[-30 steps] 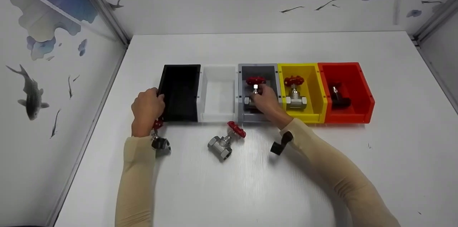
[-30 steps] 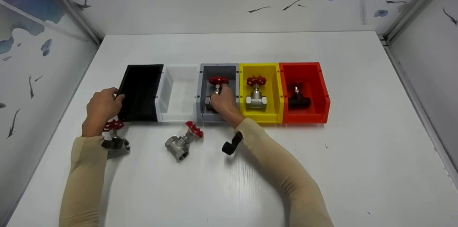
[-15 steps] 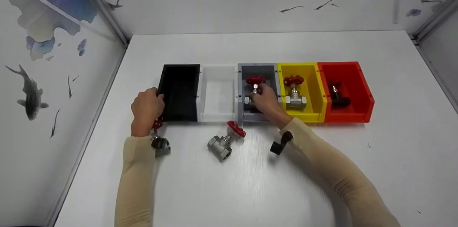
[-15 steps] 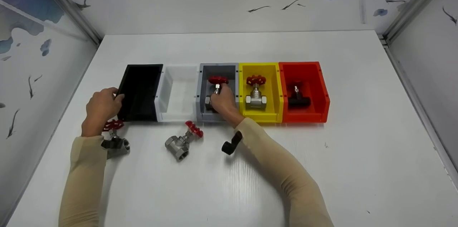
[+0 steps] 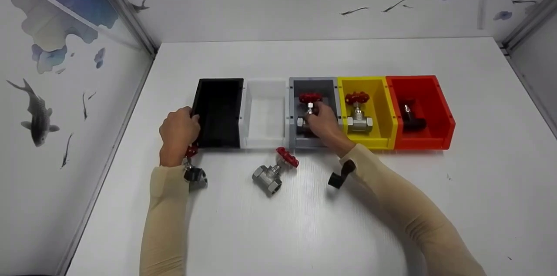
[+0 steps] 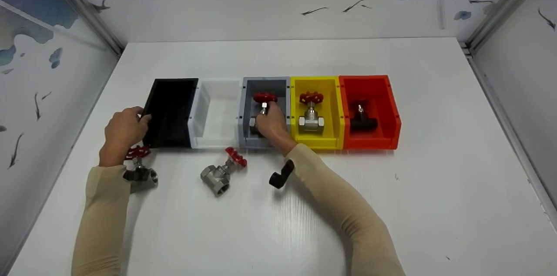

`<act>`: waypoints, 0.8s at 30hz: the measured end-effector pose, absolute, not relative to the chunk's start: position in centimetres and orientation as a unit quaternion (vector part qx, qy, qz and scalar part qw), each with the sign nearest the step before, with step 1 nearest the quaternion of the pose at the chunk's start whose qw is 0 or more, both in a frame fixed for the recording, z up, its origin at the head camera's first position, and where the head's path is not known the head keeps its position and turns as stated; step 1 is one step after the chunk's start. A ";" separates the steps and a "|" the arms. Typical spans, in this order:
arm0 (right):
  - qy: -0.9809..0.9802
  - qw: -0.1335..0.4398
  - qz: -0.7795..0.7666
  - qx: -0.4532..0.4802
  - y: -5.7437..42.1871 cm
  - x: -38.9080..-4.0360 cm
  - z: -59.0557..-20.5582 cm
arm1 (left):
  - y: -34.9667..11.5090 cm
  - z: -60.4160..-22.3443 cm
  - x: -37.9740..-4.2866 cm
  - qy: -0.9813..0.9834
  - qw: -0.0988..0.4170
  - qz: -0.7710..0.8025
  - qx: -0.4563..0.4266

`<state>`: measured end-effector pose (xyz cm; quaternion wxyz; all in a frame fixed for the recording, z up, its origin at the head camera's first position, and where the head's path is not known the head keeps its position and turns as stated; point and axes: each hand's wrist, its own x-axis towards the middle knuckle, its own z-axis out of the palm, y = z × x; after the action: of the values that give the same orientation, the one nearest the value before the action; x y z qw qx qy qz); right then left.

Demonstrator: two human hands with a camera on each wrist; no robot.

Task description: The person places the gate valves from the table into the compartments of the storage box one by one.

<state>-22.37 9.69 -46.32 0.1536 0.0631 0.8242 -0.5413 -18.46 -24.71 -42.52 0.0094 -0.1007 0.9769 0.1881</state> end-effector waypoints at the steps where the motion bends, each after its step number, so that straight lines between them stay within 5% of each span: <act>1: 0.825 0.153 -0.540 0.064 9.7 -22.4 -46.3 | -24.7 -42.5 -18.5 0.977 0.010 0.189 -0.101; 24: 0.847 0.138 -0.510 0.065 9.4 -22.4 -46.2 | -24.6 -42.3 -18.2 0.977 0.008 0.190 -0.100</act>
<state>-22.35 9.45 -46.20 0.1379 0.0651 0.8468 -0.5096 -18.24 -24.55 -42.30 0.0081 -0.0999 0.9766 0.1901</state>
